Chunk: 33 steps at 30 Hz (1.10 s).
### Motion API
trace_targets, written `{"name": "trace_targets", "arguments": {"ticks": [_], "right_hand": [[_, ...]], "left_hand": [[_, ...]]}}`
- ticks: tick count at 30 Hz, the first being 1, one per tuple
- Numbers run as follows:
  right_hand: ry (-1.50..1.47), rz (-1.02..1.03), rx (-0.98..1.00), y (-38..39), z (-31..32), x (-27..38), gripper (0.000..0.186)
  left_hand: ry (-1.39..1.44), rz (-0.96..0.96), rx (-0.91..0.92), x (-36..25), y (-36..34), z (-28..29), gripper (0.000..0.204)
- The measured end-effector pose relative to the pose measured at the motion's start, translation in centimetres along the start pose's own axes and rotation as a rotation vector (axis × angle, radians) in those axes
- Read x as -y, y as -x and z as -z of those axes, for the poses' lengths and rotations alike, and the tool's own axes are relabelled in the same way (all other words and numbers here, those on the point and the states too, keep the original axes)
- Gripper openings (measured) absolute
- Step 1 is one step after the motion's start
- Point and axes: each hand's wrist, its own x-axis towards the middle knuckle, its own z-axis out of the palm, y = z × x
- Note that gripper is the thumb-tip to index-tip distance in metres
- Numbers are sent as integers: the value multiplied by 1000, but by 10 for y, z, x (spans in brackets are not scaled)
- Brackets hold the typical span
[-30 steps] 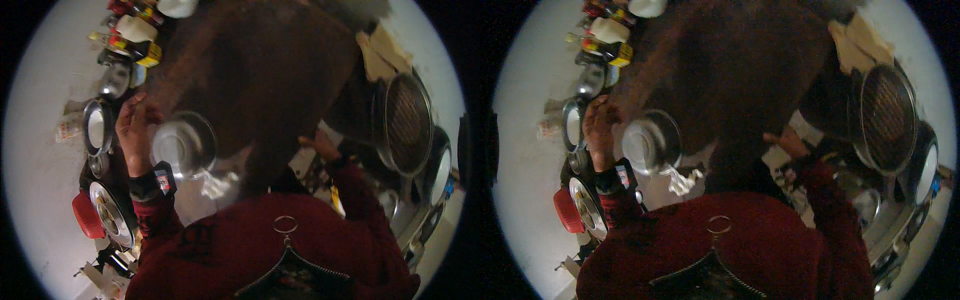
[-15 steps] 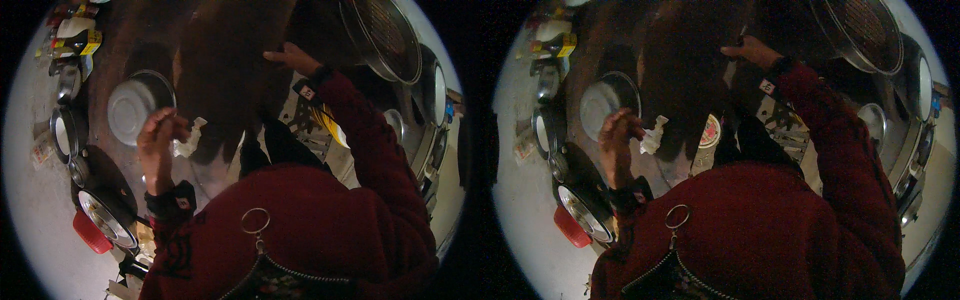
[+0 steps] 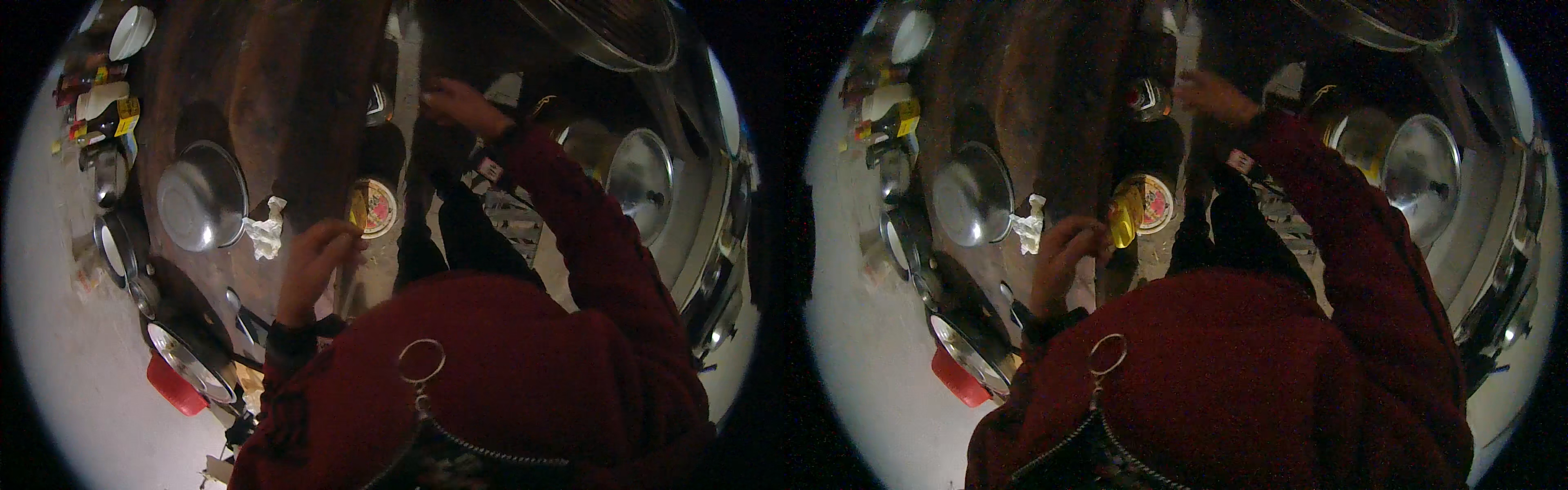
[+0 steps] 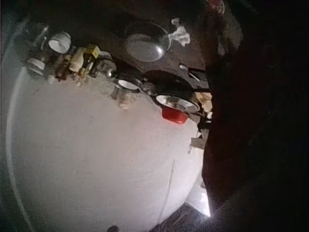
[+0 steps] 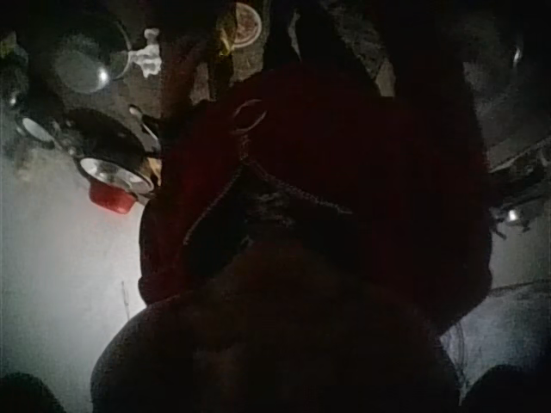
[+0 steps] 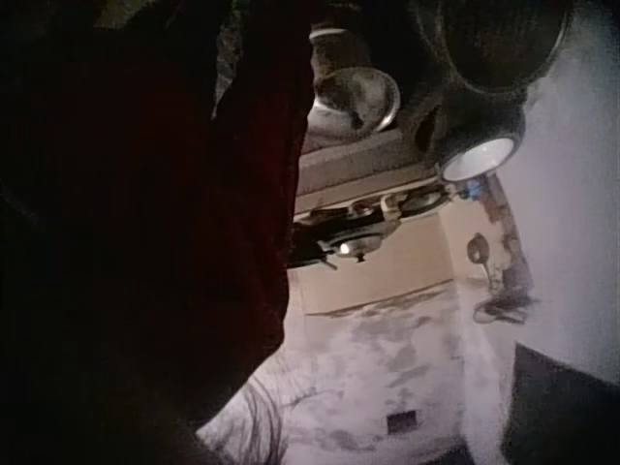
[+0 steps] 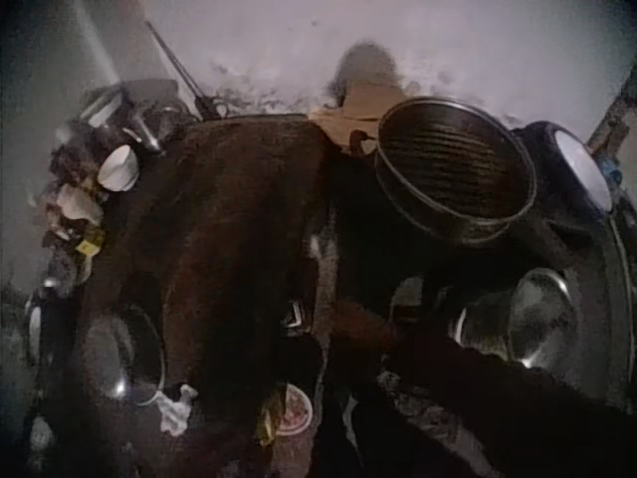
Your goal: The person adds sliced onions to a wok on a stove, then adds a white powder, a dark liquid, and a red paste from containers. The person uses a spoon to scoop the red paste and a ladle to stir the ingredients in the wok.
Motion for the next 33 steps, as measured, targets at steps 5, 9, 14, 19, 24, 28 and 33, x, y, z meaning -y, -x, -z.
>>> {"name": "trace_targets", "arguments": {"ticks": [5, 9, 14, 19, 24, 28, 33], "right_hand": [[-53, -228, -102, 84, 11, -68, 59], [-126, -271, -40, 98, -5, -106, 57], [-212, -314, -17, 85, -22, -139, 55], [-153, -306, 14, 86, -14, -149, 56], [-107, -356, -32, 86, -11, -162, 60], [-165, -414, -56, 83, -17, -178, 60], [-108, -444, -6, 76, -21, -190, 62]], "left_hand": [[57, 10, 190, 19, -14, -21, 22], [19, 96, 277, 44, -19, -32, 24], [87, 258, 256, 71, -24, -33, 29], [138, 334, 227, 111, -40, -38, 29], [213, 429, 75, 182, -51, -29, 34], [165, 479, -160, 242, -52, -13, 38], [267, 321, -375, 287, -43, -6, 44]]}}
